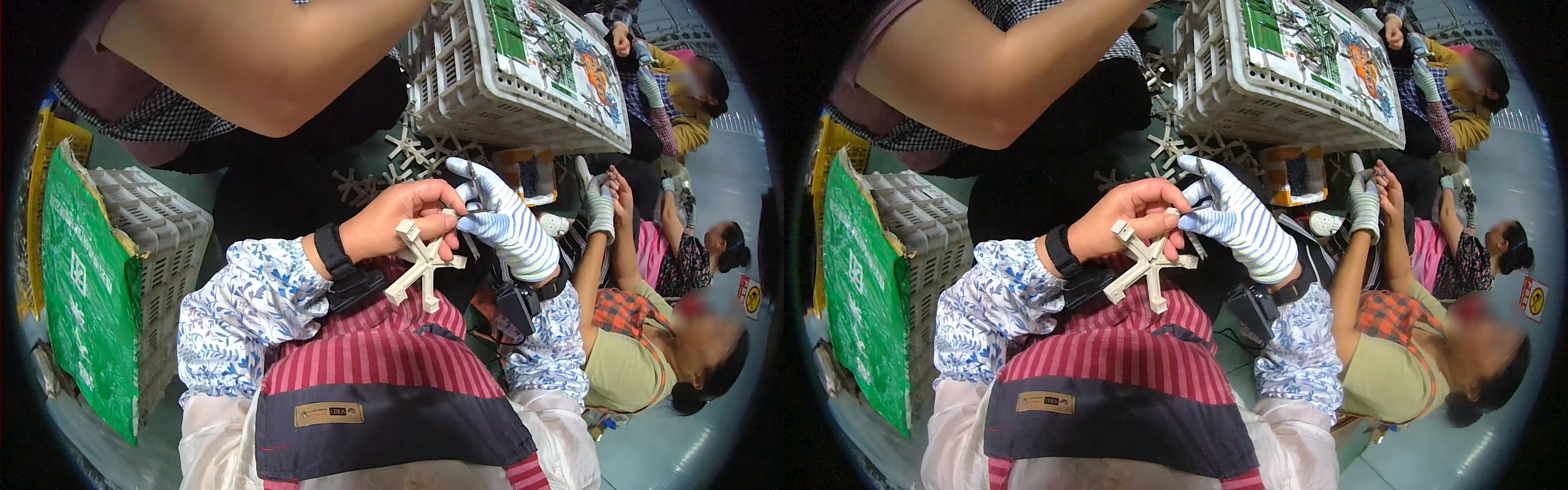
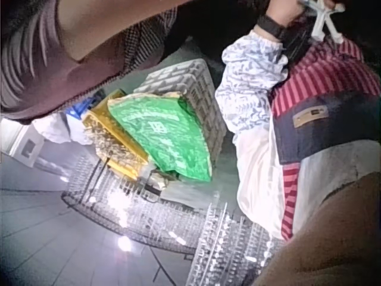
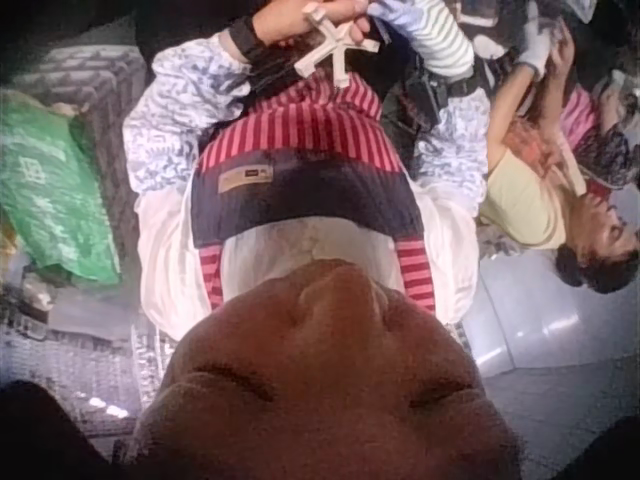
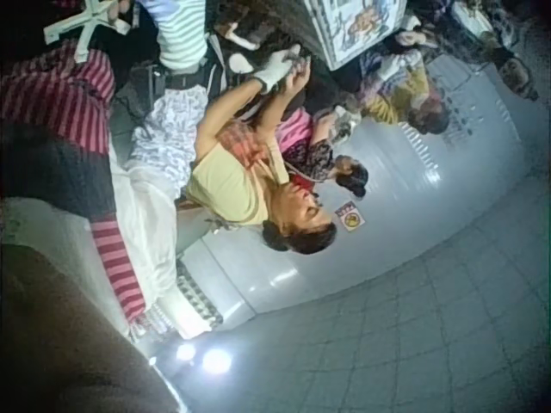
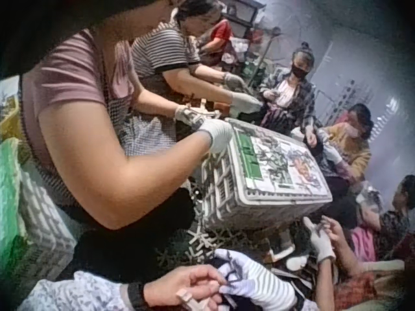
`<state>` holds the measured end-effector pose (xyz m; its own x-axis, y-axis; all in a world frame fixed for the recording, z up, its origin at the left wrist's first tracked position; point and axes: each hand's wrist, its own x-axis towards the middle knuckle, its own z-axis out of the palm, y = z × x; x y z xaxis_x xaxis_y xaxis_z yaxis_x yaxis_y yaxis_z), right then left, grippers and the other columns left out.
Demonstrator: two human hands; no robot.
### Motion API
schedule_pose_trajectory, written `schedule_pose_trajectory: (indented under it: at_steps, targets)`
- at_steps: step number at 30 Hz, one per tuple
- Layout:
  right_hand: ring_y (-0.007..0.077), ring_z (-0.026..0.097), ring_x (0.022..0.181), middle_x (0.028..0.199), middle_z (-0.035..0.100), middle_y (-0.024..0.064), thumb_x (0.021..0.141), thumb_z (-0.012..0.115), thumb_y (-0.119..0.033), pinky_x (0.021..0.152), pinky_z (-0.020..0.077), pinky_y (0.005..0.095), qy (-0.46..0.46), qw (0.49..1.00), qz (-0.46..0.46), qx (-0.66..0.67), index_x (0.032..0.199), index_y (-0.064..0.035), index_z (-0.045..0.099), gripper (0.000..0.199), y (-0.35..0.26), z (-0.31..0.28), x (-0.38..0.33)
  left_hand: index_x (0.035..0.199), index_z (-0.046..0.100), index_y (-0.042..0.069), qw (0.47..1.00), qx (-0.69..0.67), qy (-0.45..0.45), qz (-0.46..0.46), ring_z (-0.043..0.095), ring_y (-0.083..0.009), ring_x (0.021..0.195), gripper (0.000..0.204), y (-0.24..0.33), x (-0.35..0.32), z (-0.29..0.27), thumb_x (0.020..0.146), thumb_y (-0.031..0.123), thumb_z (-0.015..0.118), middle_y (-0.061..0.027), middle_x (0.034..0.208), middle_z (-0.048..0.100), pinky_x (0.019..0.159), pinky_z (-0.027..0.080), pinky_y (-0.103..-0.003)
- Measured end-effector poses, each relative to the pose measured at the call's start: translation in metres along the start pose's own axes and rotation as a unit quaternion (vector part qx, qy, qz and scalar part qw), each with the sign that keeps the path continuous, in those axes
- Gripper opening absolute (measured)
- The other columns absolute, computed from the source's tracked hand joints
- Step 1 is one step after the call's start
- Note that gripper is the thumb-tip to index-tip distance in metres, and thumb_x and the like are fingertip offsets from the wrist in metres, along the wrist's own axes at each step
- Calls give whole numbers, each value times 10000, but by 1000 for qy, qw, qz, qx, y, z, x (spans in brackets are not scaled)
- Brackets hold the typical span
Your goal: Assembling small white plastic components by hand and with a small clipping tool in a factory environment.
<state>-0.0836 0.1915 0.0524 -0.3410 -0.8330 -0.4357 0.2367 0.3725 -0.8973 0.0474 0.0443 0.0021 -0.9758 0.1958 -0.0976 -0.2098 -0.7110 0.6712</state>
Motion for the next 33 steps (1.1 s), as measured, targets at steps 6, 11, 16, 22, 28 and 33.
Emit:
schedule_pose_trajectory:
  at_steps: [6,11,16,22,28,33]
  targets:
    - [99,528,851,935,553,31,746,757,-219,800,427,233,-18,999,11,-38,1323,-13,391,713,-11,3,3,1050,522,23,996,73,-13,40,672,-152,722,147,4,0,-4,914,78,517,-102,838,657,645,545,-238]
    - [93,526,879,958,560,34,763,741,-185,809,430,234,-16,999,21,-26,1300,-11,421,649,-16,3,4,1059,521,20,994,88,15,58,672,-153,726,153,2,-1,-3,914,61,497,-95,849,651,649,545,-237]
    - [96,521,890,969,555,37,763,738,-176,812,431,236,1,998,2,-60,1287,-4,424,635,-19,3,5,1091,532,20,995,70,39,53,673,-154,723,187,8,-1,6,913,60,492,-103,852,649,646,546,-240]
    - [93,515,853,927,537,34,767,730,-156,788,434,230,-1,996,19,-86,1285,2,408,630,-27,4,6,1106,524,18,993,83,38,77,660,-127,728,206,5,-1,0,920,107,517,-72,825,640,638,535,-238]
    - [91,515,883,915,541,36,777,720,-147,810,433,231,17,993,-12,-114,1296,-8,398,626,-25,4,8,1084,512,12,995,45,58,68,656,-123,713,186,5,0,0,923,106,503,-77,818,642,615,529,-229]
    - [96,521,916,951,563,26,852,623,-183,853,419,257,61,990,12,-123,1247,3,465,464,-49,10,-7,1075,518,18,996,17,68,62,662,-139,695,177,12,0,-1,916,95,508,-87,803,642,602,543,-229]
